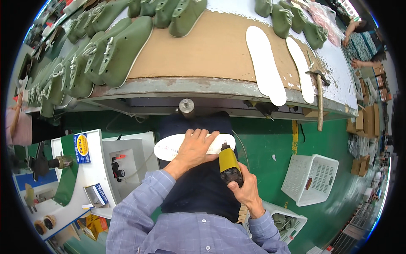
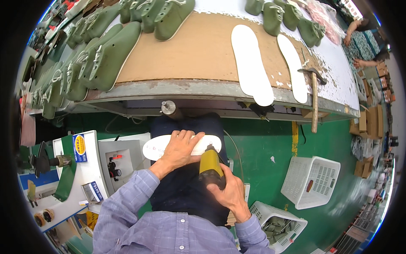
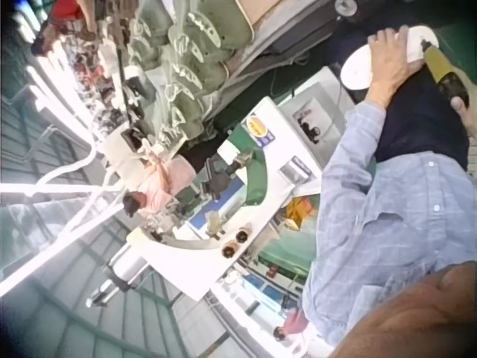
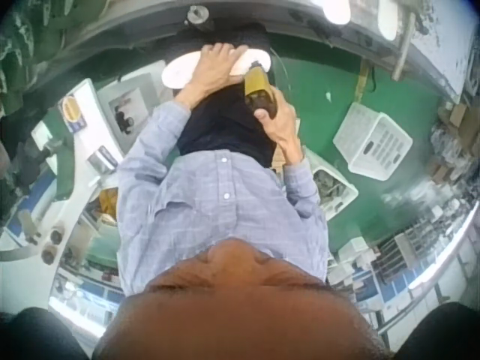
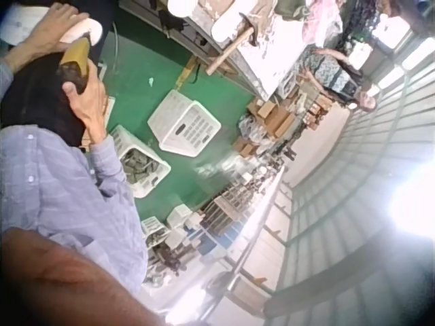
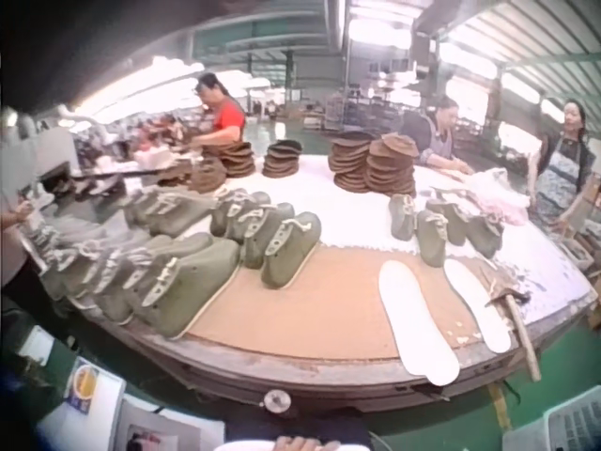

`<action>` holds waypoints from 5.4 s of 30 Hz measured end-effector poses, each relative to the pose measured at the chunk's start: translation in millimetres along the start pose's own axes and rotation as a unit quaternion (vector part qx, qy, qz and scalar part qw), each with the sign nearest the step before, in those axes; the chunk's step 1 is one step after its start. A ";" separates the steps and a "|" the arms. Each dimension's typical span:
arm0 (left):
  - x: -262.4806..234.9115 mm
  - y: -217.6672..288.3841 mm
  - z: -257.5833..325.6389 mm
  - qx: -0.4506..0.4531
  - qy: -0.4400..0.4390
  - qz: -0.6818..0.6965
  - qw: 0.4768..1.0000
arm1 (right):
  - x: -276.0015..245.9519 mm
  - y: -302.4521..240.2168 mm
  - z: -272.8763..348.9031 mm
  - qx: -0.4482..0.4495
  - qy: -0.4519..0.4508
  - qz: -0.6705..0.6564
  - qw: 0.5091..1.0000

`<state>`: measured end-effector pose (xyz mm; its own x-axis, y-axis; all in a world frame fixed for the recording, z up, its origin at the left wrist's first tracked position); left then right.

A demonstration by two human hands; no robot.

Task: The person applies adhesive to white shoe insoles using a handheld yellow glue gun, then inserts each insole into a green shoe upper. The person handles the insoles and shoes one at a time, placing the finished units on the table.

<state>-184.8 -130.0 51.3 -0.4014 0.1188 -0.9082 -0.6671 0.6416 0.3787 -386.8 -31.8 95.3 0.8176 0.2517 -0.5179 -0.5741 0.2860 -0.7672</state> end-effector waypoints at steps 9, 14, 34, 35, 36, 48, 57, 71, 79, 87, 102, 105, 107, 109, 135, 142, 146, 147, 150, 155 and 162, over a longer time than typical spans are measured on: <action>-6.5 -16.6 23.0 0.029 0.052 0.007 0.998 | 23.0 -29.0 -8.6 -0.019 -0.051 0.013 0.998; -9.1 -19.8 22.9 -0.030 0.021 0.050 0.998 | 12.3 -19.7 5.7 -0.022 -0.009 -0.018 1.000; -7.6 -15.3 12.6 -0.032 0.012 0.060 0.998 | 1.7 -8.0 15.1 -0.008 0.019 -0.041 0.999; -7.9 -16.4 13.8 -0.034 0.009 0.062 0.997 | 3.9 -8.2 14.4 -0.016 0.014 -0.034 0.999; -7.1 -16.1 13.1 -0.033 0.008 0.066 0.997 | 5.0 -7.2 14.8 -0.024 0.012 -0.026 0.999; -6.9 -10.2 10.1 -0.021 0.021 0.048 0.998 | 4.5 -7.8 10.1 -0.026 0.007 -0.036 0.999; -1.1 -9.1 14.0 -0.012 0.034 0.053 0.998 | 10.6 -14.2 -0.1 -0.003 -0.005 -0.014 1.000; -42.9 -57.7 138.9 -0.107 0.099 0.084 0.986 | 61.3 -60.3 -29.2 -0.056 -0.145 0.060 0.986; -34.1 -66.3 182.2 -0.173 0.188 0.264 0.930 | 96.7 -92.2 -27.9 -0.080 -0.216 0.099 0.968; -31.0 -64.7 192.0 -0.189 0.216 0.291 0.913 | 106.5 -100.8 -27.1 -0.092 -0.255 0.120 0.955; -35.8 -64.7 185.1 -0.206 0.177 0.308 0.912 | 107.2 -95.7 -27.7 -0.111 -0.252 0.115 0.954; -31.7 -64.6 183.9 -0.199 0.177 0.292 0.919 | 105.6 -90.3 -27.6 -0.102 -0.250 0.124 0.955; -29.6 -63.4 183.7 -0.192 0.186 0.273 0.924 | 101.2 -87.7 -25.9 -0.100 -0.259 0.121 0.953; -28.2 -60.2 186.4 -0.184 0.204 0.249 0.929 | 92.0 -85.5 -19.7 -0.104 -0.279 0.111 0.948; -181.0 22.3 47.9 0.008 0.269 -0.098 0.958 | -42.6 -73.7 -11.6 -0.042 -0.265 -0.572 0.775; -163.6 48.6 -14.8 0.055 0.223 -0.034 0.973 | -81.9 -145.9 -143.3 -0.205 0.049 -0.219 0.953; -175.3 36.9 -47.3 0.034 0.195 -0.053 0.979 | -123.6 -113.1 -171.2 -0.211 0.389 0.063 0.894; -178.3 35.9 -57.4 0.037 0.186 -0.059 0.980 | -138.6 -97.6 -175.8 -0.182 0.442 0.135 0.868; -181.9 22.8 -93.8 0.016 0.152 -0.068 0.986 | -179.7 -53.6 -190.1 -0.062 0.541 0.248 0.801; -166.8 -17.1 -176.2 0.059 0.152 -0.135 0.977 | -227.2 -3.2 -203.5 0.002 0.484 0.246 0.840; -168.2 -105.3 -271.6 0.022 0.171 -0.413 0.894 | -275.4 -3.8 -198.2 -0.089 0.435 0.056 0.894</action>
<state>-217.6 -423.4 212.6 0.0445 -0.6436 -0.7641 -0.8025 0.4325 -0.4111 -600.9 -285.5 165.8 0.5246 -0.5677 -0.6344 -0.7021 0.1328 -0.6995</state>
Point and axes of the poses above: each hand's wrist, its own z-axis away from the middle knuckle, its own x-axis out of the palm, y = z × x, the point moved 4 cm from there along -z, towards the middle knuckle, and after that the axes turned 8 degrees about x, right-handed, at the moved point
